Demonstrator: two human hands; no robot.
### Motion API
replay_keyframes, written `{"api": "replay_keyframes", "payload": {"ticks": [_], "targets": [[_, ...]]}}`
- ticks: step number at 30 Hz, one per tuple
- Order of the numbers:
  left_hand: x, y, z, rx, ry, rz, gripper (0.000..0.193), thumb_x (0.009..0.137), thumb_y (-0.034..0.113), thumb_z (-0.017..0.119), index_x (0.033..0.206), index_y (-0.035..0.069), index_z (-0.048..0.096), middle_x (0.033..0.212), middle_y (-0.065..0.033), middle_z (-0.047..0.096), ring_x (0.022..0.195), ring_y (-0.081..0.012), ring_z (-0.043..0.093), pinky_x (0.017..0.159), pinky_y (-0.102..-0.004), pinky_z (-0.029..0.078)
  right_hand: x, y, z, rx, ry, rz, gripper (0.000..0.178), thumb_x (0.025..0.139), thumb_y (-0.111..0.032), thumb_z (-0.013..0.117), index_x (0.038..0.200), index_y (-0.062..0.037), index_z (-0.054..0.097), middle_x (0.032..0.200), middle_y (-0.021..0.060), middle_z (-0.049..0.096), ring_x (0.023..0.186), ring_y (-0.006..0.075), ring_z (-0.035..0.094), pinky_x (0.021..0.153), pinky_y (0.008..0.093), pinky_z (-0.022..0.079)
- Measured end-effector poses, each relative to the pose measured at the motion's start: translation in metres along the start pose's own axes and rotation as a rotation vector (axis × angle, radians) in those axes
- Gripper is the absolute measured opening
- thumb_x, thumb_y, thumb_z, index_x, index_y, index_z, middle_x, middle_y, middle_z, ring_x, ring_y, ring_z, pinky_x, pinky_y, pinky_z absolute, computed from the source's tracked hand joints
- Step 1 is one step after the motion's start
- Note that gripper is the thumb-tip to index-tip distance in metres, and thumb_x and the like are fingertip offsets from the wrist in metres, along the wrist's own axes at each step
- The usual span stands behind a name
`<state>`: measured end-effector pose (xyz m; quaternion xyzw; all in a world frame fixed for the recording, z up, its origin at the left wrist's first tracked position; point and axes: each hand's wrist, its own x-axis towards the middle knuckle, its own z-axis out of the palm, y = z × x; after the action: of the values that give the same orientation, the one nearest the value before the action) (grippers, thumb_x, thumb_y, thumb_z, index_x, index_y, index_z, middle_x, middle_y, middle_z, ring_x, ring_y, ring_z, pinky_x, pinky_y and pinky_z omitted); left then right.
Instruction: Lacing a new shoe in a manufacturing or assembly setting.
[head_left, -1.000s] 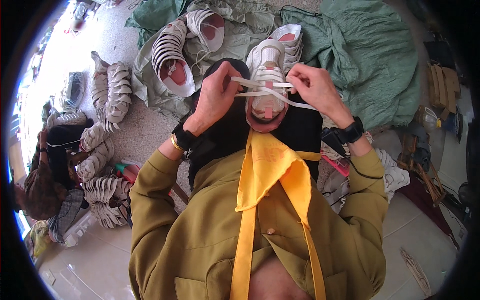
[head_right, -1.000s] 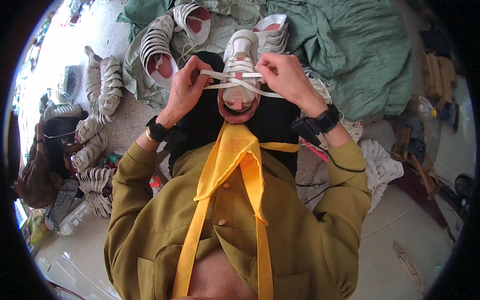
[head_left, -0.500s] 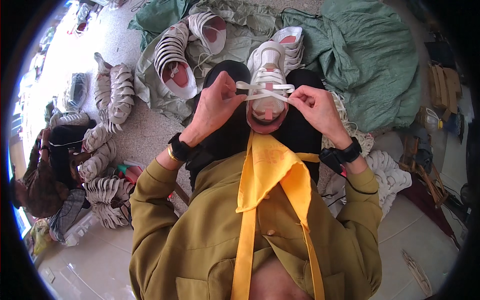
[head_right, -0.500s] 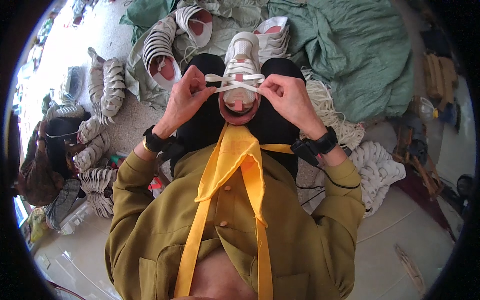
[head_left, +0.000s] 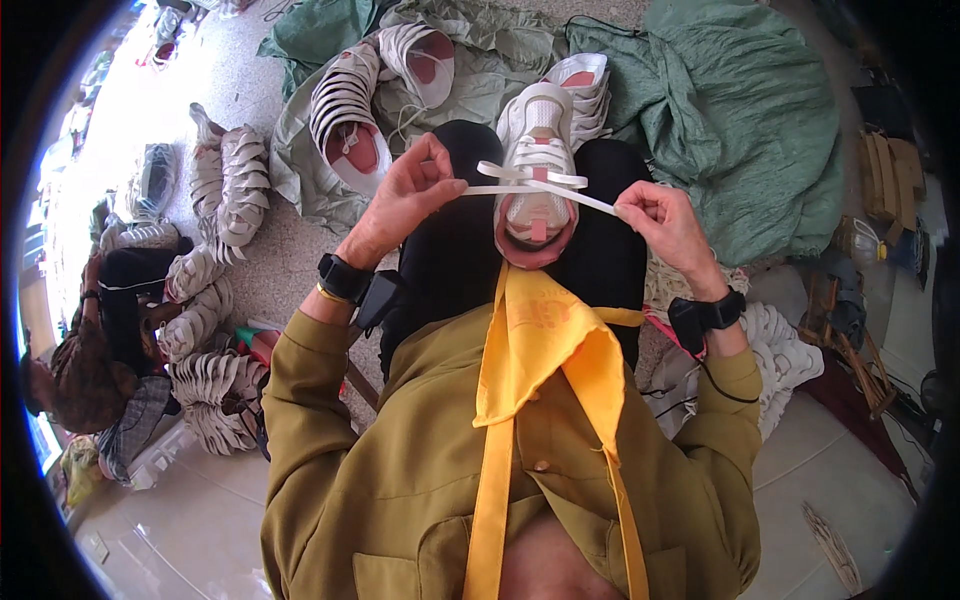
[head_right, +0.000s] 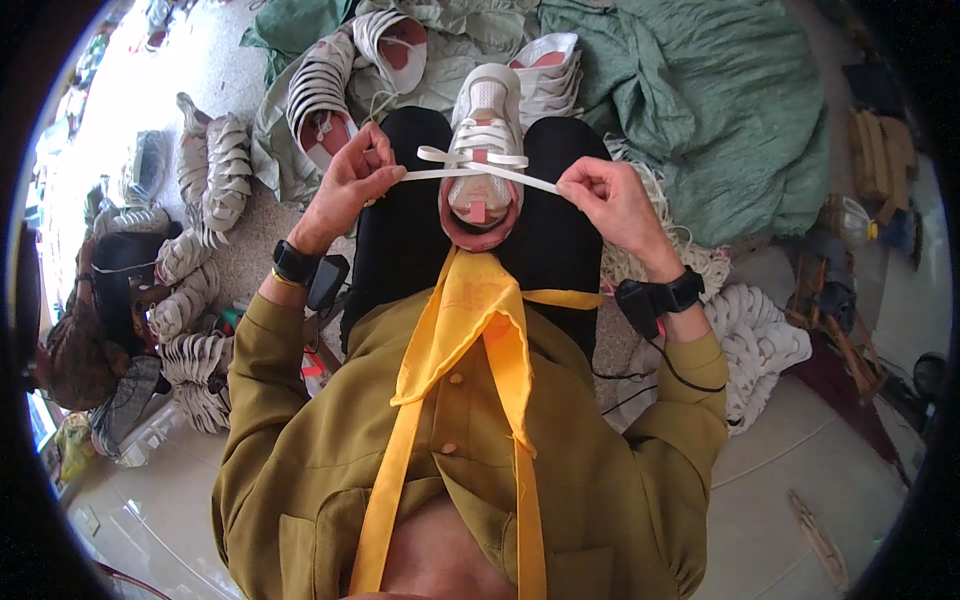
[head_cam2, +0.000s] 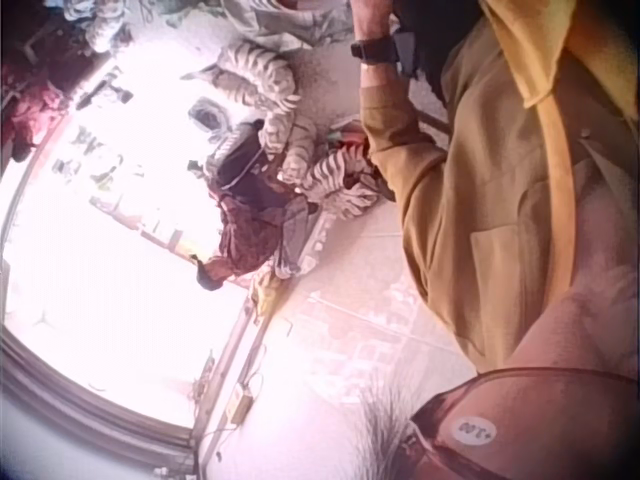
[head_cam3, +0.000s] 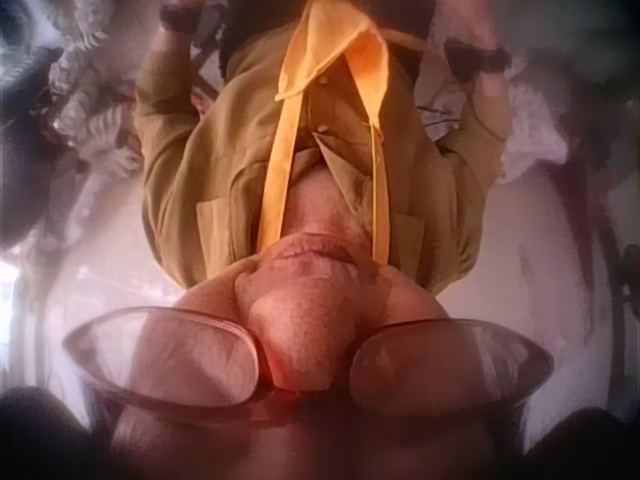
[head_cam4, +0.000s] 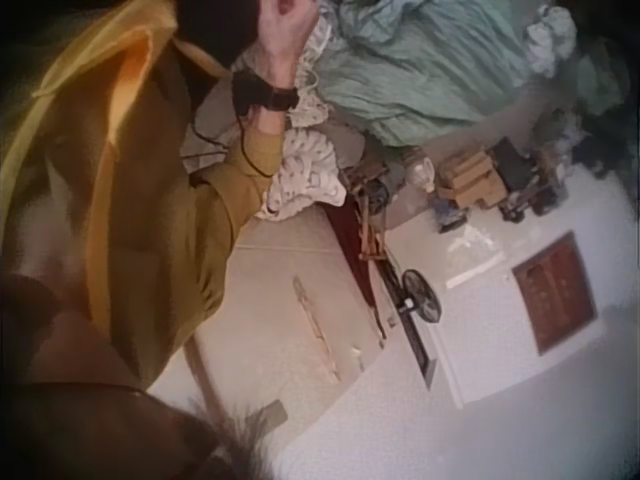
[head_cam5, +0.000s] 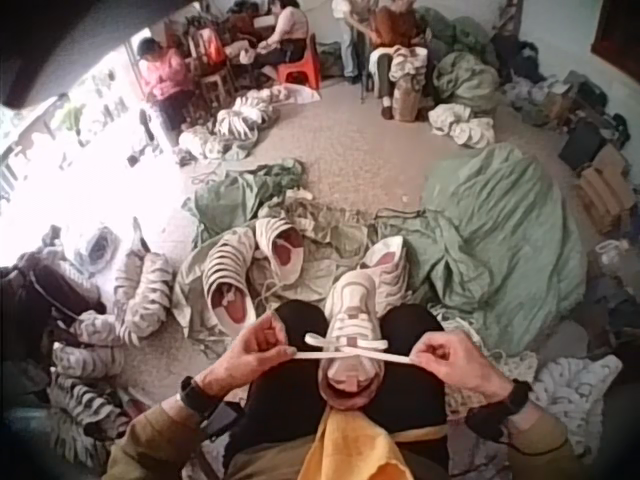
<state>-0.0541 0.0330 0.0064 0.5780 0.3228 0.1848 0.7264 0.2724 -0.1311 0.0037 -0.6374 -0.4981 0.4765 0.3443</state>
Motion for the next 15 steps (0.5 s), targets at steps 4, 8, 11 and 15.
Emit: {"api": "replay_keyframes", "payload": {"ticks": [4, 8, 11, 15], "targets": [[0.002, -0.006, -0.003, -0.270, -0.080, -0.036, 0.021, 0.096, 0.001, 0.063, 0.095, 0.012, 0.045, 0.073, 0.0060, 0.044, 0.057, -0.0031, 0.040, 0.051, -0.0196, 0.026, 0.000, -0.001, -0.001, 0.050, -0.030, 0.032, 0.010, 0.096, -0.009, 0.066, 0.092, 0.0002, 0.067, 0.077, -0.0076, 0.057, 0.067, -0.0014, 0.048, 0.057, 0.0182, 0.039], [-0.003, -0.001, 0.001, -0.249, -0.017, -0.025, 0.021, 0.095, -0.001, 0.060, 0.090, 0.012, 0.044, 0.071, 0.0045, 0.044, 0.056, -0.0052, 0.041, 0.050, -0.0213, 0.030, 0.002, -0.002, -0.001, 0.051, -0.031, -0.035, 0.010, 0.097, -0.009, 0.066, 0.091, -0.0015, 0.066, 0.077, -0.0083, 0.056, 0.071, 0.0001, 0.049, 0.060, 0.0192, 0.040], [0.001, -0.025, -0.009, -0.317, -0.038, 0.010, 0.017, 0.095, 0.007, 0.065, 0.093, 0.012, 0.050, 0.071, 0.0046, 0.049, 0.055, -0.0047, 0.041, 0.048, -0.0219, 0.029, 0.002, 0.006, 0.003, -0.021, 0.024, -0.072, 0.010, 0.096, -0.008, 0.064, 0.087, -0.0028, 0.065, 0.076, -0.0079, 0.055, 0.071, 0.0008, 0.049, 0.061, 0.0206, 0.041], [0.004, -0.009, -0.002, -0.106, -0.085, -0.021, 0.022, 0.094, 0.008, 0.070, 0.091, 0.014, 0.048, 0.071, 0.0098, 0.046, 0.060, -0.0007, 0.041, 0.052, -0.0187, 0.028, -0.004, -0.006, 0.006, -0.054, 0.051, -0.017, 0.004, 0.090, -0.002, 0.069, 0.087, -0.0009, 0.066, 0.073, -0.0055, 0.059, 0.064, -0.0006, 0.051, 0.055, 0.0195, 0.040]]}}
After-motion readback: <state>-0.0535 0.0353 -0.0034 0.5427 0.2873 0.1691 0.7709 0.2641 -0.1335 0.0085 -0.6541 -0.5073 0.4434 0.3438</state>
